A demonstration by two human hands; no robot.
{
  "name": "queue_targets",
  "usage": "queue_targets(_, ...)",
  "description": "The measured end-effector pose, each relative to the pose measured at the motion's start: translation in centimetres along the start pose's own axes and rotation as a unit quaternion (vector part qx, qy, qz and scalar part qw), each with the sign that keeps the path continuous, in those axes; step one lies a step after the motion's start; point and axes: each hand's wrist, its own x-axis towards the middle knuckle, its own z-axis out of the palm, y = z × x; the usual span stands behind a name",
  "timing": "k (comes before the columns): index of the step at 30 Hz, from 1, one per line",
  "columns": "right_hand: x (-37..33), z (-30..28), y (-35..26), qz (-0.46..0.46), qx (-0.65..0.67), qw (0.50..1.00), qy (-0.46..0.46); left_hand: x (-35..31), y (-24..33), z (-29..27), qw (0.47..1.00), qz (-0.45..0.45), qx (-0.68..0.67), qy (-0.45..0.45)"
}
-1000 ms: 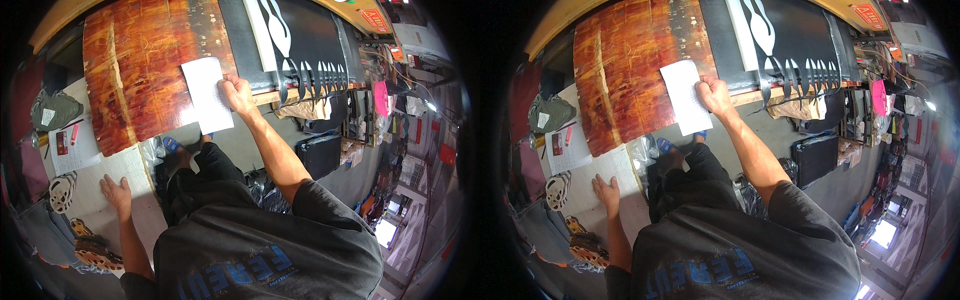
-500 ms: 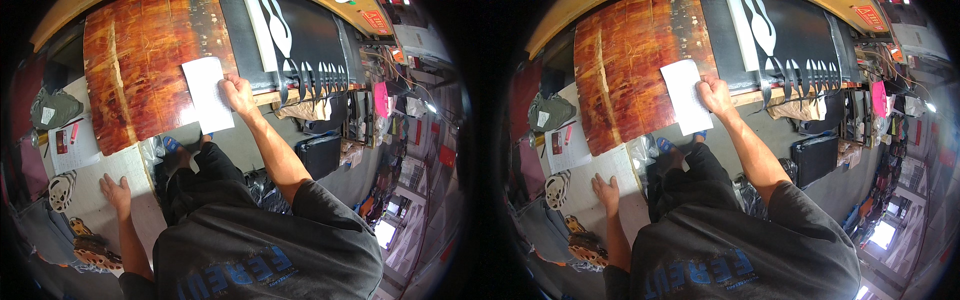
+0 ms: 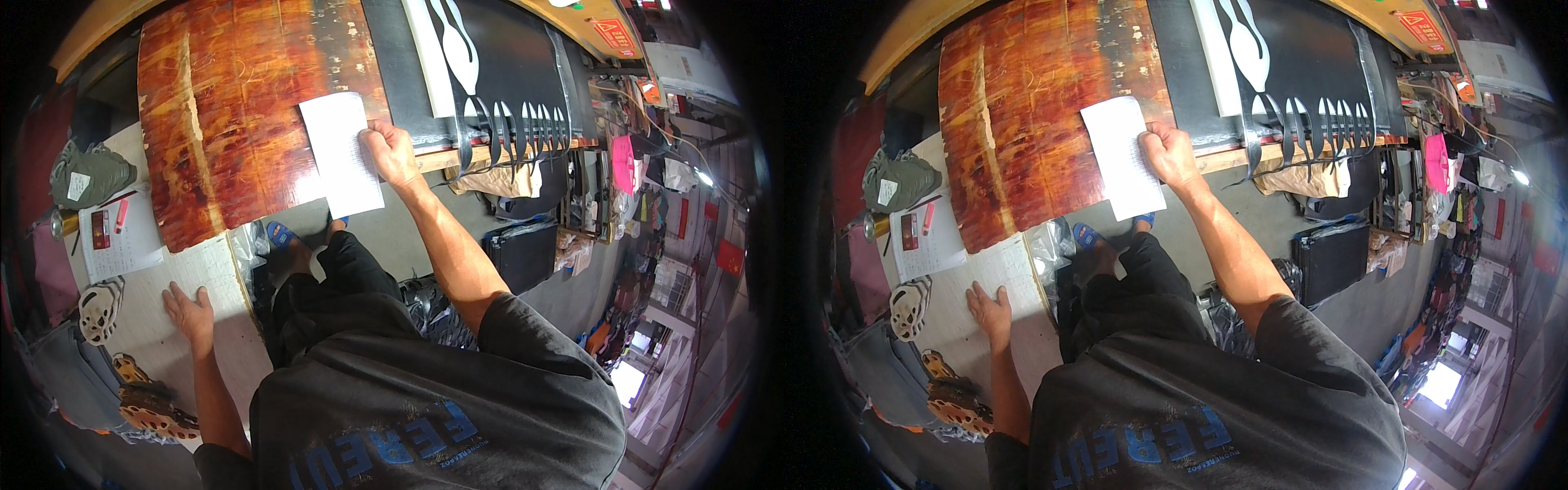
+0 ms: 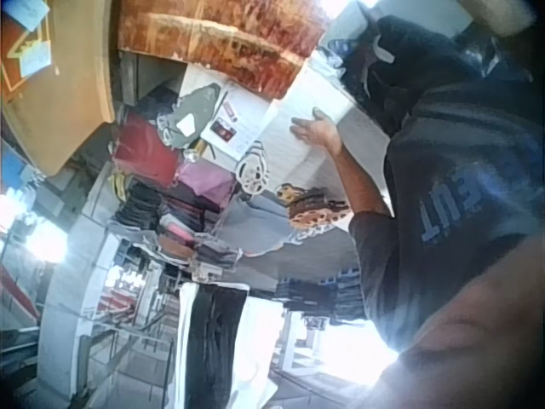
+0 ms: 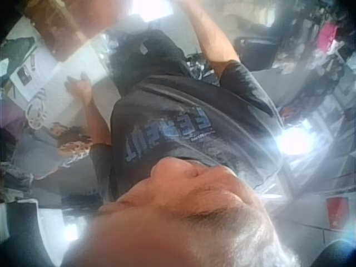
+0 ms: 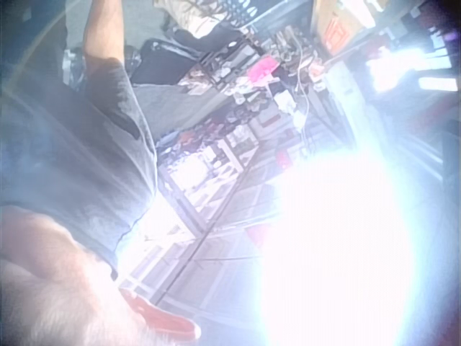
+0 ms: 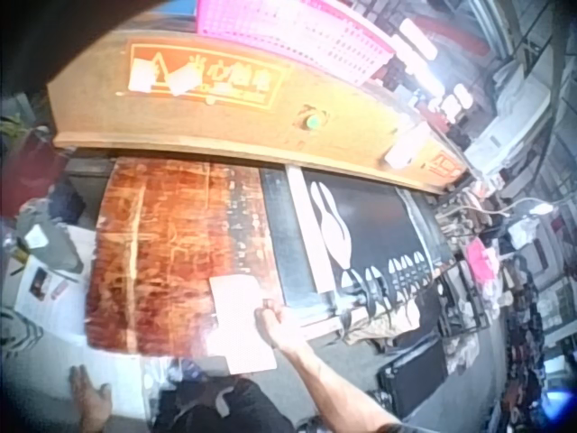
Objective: The person picks up and places black plastic parts on a workbench, then wipes a white board with a cloth. The person also picks up and reads a paper document before returning to handling the plastic parts.
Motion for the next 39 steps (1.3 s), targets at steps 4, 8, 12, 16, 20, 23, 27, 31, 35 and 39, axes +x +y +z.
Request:
queue_targets(4,0.05,0.05,0.22,-0.005,-0.002,1.0,0.003,0.03,0.0,0.08,1.0,-0.001,-0.001,0.005)
queue_targets(8,0.12,0.05,0.34,-0.003,0.0,1.0,0.0,0.05,0.06,0.09,1.0,-0.002,0.008,0.005)
queue_targets(12,0.09,0.02,0.34,-0.007,-0.006,1.0,0.002,0.03,0.17,0.05,1.0,-0.009,0.007,-0.001)
queue_targets(16,0.11,0.01,0.32,-0.001,-0.009,1.0,-0.001,0.12,0.25,0.06,1.0,-0.012,0.011,-0.006)
queue_targets(20,0.14,0.01,0.37,-0.001,-0.004,1.0,-0.002,0.12,0.23,0.1,1.0,-0.014,0.006,-0.006)
queue_targets(23,0.19,0.02,0.46,0.001,-0.009,1.0,-0.002,0.11,0.17,0.19,1.0,-0.013,0.008,-0.002)
queue_targets(27,0.23,0.11,0.63,-0.006,-0.003,1.0,0.004,0.16,0.06,0.37,1.0,-0.01,0.009,0.003)
queue_targets(31,0.27,0.1,0.74,-0.01,-0.01,1.0,0.006,0.19,-0.06,0.54,1.0,-0.011,0.012,0.004)
queue_targets(35,0.27,0.06,0.67,0.0,-0.01,1.0,0.002,0.18,-0.16,0.57,1.0,-0.004,0.015,0.011)
queue_targets(39,0.15,0.0,0.5,-0.008,-0.011,1.0,0.001,0.13,-0.13,0.52,1.0,0.0,0.008,0.016)
